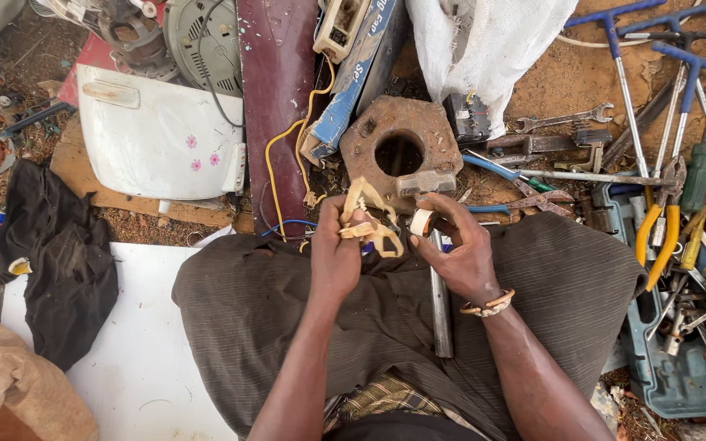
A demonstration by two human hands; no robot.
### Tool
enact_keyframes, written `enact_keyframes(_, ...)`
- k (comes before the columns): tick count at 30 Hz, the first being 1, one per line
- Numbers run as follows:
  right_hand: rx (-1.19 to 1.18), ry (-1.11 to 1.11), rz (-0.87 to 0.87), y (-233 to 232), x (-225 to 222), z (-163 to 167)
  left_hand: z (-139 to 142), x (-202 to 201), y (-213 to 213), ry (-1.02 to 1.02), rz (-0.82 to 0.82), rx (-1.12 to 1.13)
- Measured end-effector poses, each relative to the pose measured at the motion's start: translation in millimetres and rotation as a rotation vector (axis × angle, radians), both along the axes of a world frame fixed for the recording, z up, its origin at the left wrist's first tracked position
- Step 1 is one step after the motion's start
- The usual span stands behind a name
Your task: The person sits on the ground and disassembles a small electronic component. They use a hammer to break the casing, a screwdriver to pry it open, and pliers to pull out copper wire coils.
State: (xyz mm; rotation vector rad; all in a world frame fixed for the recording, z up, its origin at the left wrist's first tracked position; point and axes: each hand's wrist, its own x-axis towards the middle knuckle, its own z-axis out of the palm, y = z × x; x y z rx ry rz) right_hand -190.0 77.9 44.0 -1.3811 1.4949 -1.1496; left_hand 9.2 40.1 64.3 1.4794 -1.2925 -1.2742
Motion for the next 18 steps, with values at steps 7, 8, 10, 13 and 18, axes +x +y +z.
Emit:
enact_keyframes(7, 0.062, -0.383, 0.045, -6, 4, -17, 0, 37, 16, 0.172, -0.058, 0.177)
enact_keyframes(8, 0.089, -0.432, 0.049, -7, 3, -19, 7, 37, 20, 0.018, -0.154, 0.209)
enact_keyframes(10, 0.111, -0.412, 0.032, -7, 1, -23, 24, 34, 31, -0.17, -0.345, 0.265)
enact_keyframes(13, 0.074, -0.395, 0.012, -7, -3, -26, 45, 46, 40, -0.336, -0.718, 0.31)
enact_keyframes(18, 0.026, -0.392, 0.01, -2, -7, -26, 64, 149, 35, -0.181, -0.617, 0.088)
